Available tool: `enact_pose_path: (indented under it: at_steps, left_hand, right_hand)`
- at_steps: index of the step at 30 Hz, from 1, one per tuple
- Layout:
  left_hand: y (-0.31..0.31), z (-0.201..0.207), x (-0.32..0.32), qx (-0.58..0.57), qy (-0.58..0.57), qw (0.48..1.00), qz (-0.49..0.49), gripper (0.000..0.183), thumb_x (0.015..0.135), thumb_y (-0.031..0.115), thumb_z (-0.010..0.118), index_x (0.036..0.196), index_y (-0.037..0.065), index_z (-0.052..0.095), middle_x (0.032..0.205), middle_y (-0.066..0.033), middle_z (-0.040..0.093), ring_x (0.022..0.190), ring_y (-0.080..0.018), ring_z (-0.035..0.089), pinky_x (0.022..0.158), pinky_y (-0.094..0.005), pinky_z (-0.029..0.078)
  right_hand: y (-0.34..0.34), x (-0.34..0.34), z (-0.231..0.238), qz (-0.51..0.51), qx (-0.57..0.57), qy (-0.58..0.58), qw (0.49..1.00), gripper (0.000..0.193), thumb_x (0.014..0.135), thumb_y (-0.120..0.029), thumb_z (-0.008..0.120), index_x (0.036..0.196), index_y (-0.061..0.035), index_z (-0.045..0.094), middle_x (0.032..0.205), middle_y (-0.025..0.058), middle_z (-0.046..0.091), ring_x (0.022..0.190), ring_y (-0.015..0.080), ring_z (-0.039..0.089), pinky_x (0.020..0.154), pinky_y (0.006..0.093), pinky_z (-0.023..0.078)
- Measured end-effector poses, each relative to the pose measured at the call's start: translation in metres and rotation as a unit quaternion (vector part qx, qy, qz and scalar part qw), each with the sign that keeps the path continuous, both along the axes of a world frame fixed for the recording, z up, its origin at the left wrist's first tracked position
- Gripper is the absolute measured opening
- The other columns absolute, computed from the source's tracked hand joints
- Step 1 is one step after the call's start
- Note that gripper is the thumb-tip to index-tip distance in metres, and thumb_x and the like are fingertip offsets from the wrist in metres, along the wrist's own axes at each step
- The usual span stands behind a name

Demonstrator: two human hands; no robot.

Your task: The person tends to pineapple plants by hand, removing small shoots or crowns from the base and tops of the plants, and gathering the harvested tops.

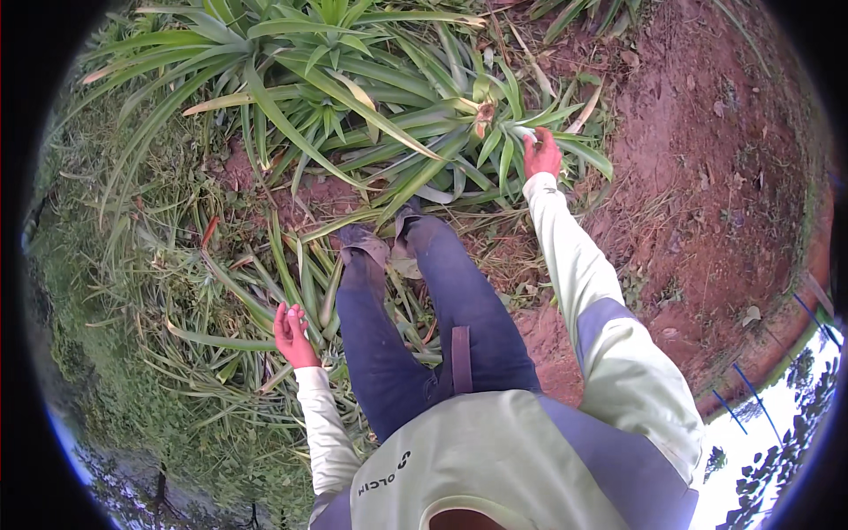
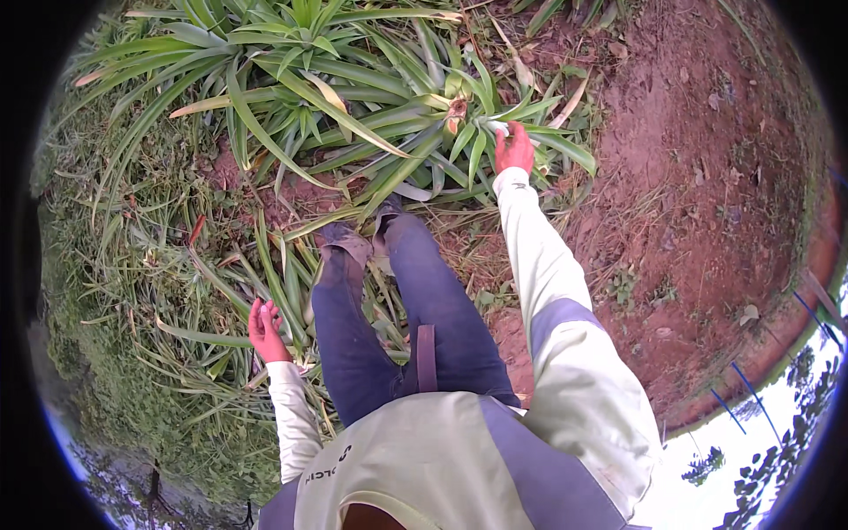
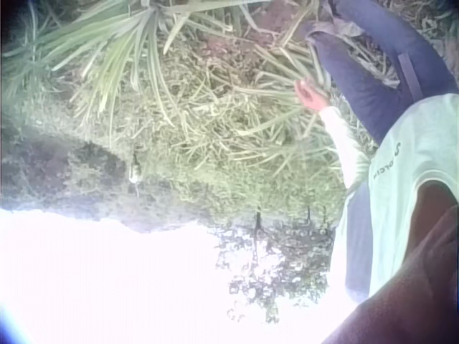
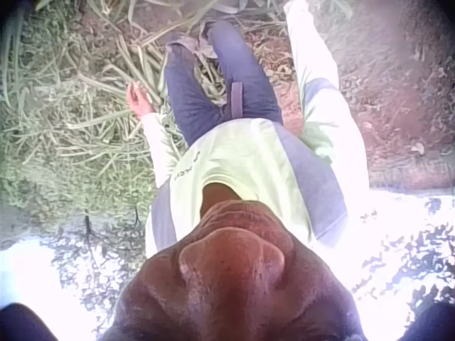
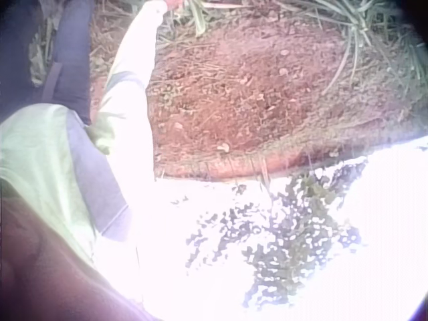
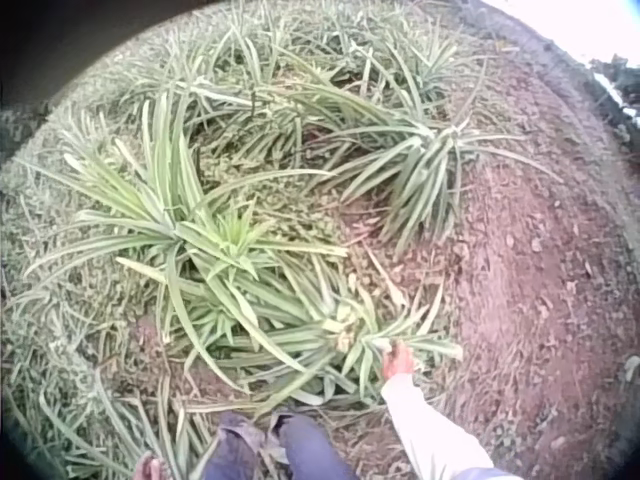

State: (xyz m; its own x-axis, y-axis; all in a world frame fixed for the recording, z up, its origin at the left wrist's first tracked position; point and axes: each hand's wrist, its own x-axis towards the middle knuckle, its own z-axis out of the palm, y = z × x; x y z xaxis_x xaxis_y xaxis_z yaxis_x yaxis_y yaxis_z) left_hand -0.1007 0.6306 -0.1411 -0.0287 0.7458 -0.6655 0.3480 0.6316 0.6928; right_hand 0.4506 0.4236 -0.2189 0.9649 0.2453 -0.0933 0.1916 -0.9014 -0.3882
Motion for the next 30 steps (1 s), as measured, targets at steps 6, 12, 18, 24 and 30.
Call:
enact_pose_path:
  at_steps: [6,12,18,24,30]
  left_hand:
    - [0.005,-0.001,0.004,0.010,0.034,0.999,-0.028,0.036,0.100,0.019,0.058,0.132,0.003,0.055,0.111,-0.0092,0.069,0.093,-0.0121,0.063,0.078,-0.0245,0.050]
    - [-0.001,0.004,0.032,0.012,0.062,0.996,-0.066,0.036,0.100,0.022,0.057,0.132,0.004,0.055,0.110,-0.0085,0.069,0.093,-0.0118,0.064,0.076,-0.0240,0.049]
    - [0.003,0.011,0.071,0.008,0.081,0.994,-0.078,0.037,0.100,0.020,0.058,0.131,0.001,0.054,0.109,-0.0110,0.070,0.093,-0.0134,0.064,0.076,-0.0236,0.050]
    - [0.004,0.006,0.086,0.007,0.098,0.989,-0.110,0.037,0.100,0.023,0.059,0.131,0.004,0.056,0.109,-0.0094,0.069,0.093,-0.0118,0.064,0.075,-0.0232,0.050]
    - [0.004,0.006,0.098,0.010,0.113,0.985,-0.127,0.035,0.099,0.023,0.060,0.129,0.004,0.057,0.107,-0.0083,0.069,0.092,-0.0119,0.064,0.074,-0.0235,0.050]
  right_hand:
    - [-0.010,0.003,-0.024,-0.017,0.056,0.006,0.998,0.031,0.086,-0.022,0.073,0.108,-0.0028,0.064,0.090,0.0161,0.071,0.081,0.0310,0.069,0.076,0.0406,0.053]
    - [-0.019,0.002,-0.042,-0.060,0.040,0.009,0.997,0.031,0.084,-0.025,0.073,0.107,-0.0046,0.069,0.085,0.0162,0.071,0.073,0.0337,0.066,0.073,0.0419,0.052]
    - [-0.040,0.001,-0.074,-0.156,0.063,-0.021,0.986,0.029,0.082,-0.021,0.077,0.100,0.0009,0.072,0.088,0.0178,0.073,0.080,0.0299,0.070,0.077,0.0375,0.052]
    - [-0.055,-0.021,-0.109,-0.228,0.195,0.046,0.953,0.025,0.078,-0.015,0.079,0.095,0.0021,0.072,0.083,0.0176,0.072,0.071,0.0272,0.066,0.070,0.0378,0.051]
    - [-0.046,-0.064,-0.152,-0.460,0.398,0.199,0.768,0.040,0.084,-0.009,0.074,0.121,-0.0017,0.059,0.112,0.0100,0.066,0.098,0.0231,0.064,0.078,0.0430,0.055]
